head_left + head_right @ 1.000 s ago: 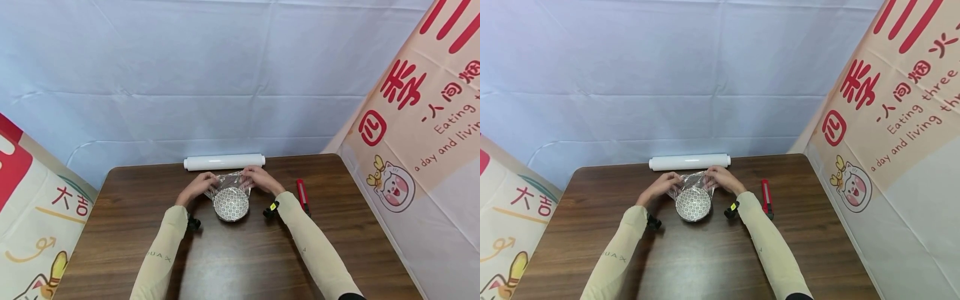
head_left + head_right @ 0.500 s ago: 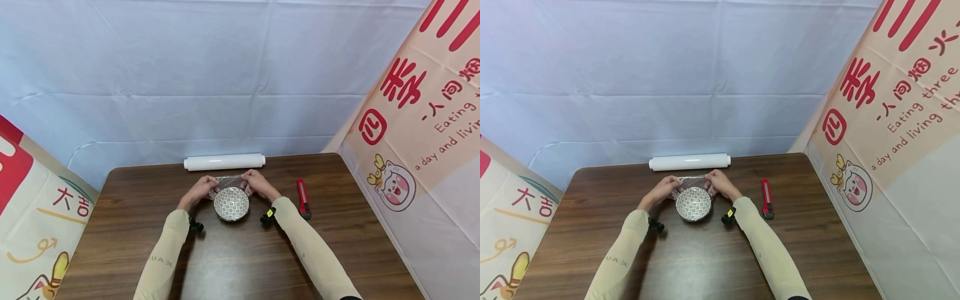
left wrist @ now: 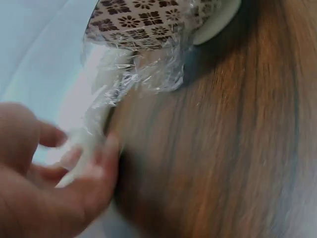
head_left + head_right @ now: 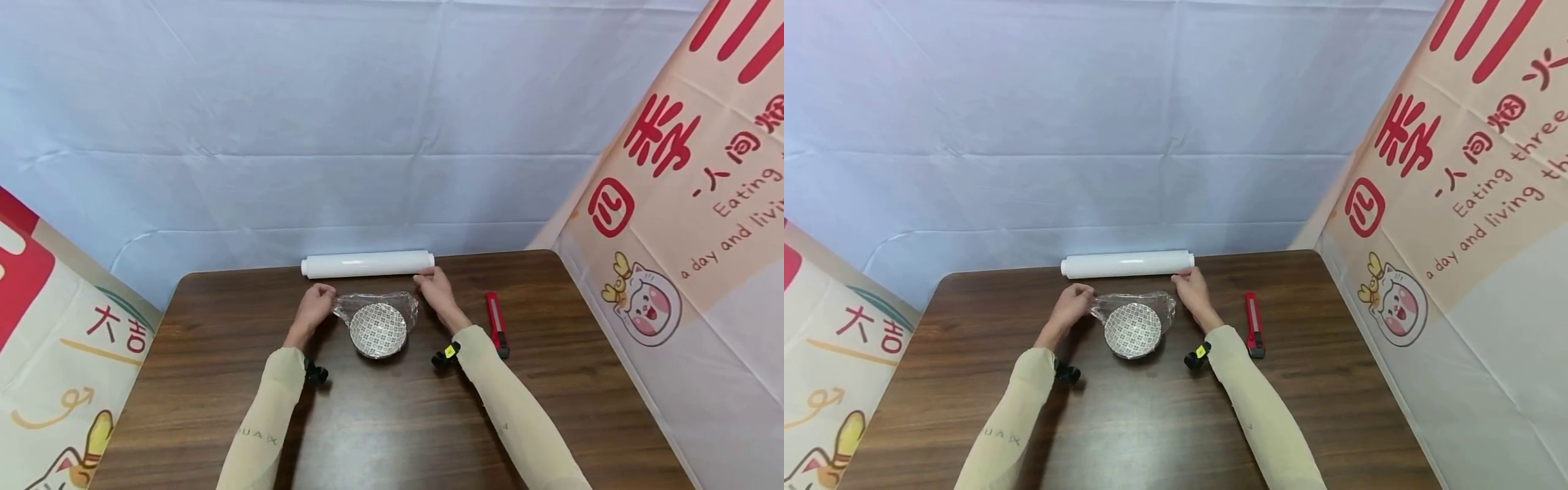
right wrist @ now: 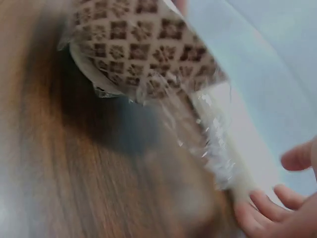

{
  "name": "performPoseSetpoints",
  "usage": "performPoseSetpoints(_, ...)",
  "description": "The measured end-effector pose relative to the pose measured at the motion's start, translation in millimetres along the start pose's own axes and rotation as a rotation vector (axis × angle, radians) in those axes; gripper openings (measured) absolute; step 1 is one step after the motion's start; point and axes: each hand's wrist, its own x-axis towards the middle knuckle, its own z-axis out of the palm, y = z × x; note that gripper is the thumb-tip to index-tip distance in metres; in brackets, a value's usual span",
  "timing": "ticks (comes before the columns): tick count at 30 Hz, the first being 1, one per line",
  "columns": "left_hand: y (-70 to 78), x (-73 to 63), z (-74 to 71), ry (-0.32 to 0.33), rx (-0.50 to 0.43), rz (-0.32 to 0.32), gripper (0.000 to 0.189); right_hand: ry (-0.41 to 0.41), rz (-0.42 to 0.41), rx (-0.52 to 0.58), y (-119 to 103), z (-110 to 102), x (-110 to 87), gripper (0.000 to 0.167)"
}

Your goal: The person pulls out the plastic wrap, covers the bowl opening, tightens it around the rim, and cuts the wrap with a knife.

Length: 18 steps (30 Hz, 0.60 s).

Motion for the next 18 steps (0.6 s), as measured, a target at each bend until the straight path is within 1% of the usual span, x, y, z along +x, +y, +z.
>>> performPoseSetpoints(2, 5.7, -7.2, -2.2, 0.099, 0.121, 0.121, 0.034, 0.087, -0.118, -0.08, -7, -3, -12.6, 0.035)
performPoseSetpoints(3, 8.6, -11.3, -2.9, 0.135, 0.173, 0.189, 0.034, 0.119, -0.179, -0.127, -10, -3, -20.4, 0.034)
performPoseSetpoints(4, 11.6, -16.3, -3.2, 0.157, 0.222, 0.264, 0.035, 0.13, -0.243, -0.163, -12, -3, -29.3, 0.034)
performPoseSetpoints(5, 14.0, -21.4, -2.6, 0.153, 0.252, 0.333, 0.037, 0.125, -0.308, -0.191, -15, -3, -39.0, 0.035)
performPoseSetpoints(6, 15.4, -26.4, -1.3, 0.133, 0.282, 0.398, 0.038, 0.109, -0.367, -0.216, -16, -2, -47.9, 0.035)
performPoseSetpoints(8, 17.0, -35.7, 3.3, 0.061, 0.316, 0.507, 0.04, 0.067, -0.48, -0.278, -15, 2, -63.6, 0.036)
performPoseSetpoints(10, 15.6, -42.5, 9.9, -0.008, 0.354, 0.592, 0.042, 0.021, -0.565, -0.324, -11, 7, -75.9, 0.036)
performPoseSetpoints(11, 14.3, -45.1, 13.5, -0.031, 0.372, 0.618, 0.042, -0.001, -0.602, -0.344, -8, 10, -80.3, 0.035)
performPoseSetpoints(13, 12.1, -48.6, 20.1, -0.043, 0.398, 0.66, 0.04, -0.031, -0.666, -0.375, -1, 16, -85.5, 0.034)
performPoseSetpoints(16, 11.4, -50.6, 27.9, -0.029, 0.428, 0.681, 0.039, -0.044, -0.724, -0.39, 6, 23, -87.8, 0.031)
performPoseSetpoints(18, 13.1, -50.2, 31.8, -0.018, 0.434, 0.679, 0.038, -0.037, -0.733, -0.396, 9, 26, -87.1, 0.032)
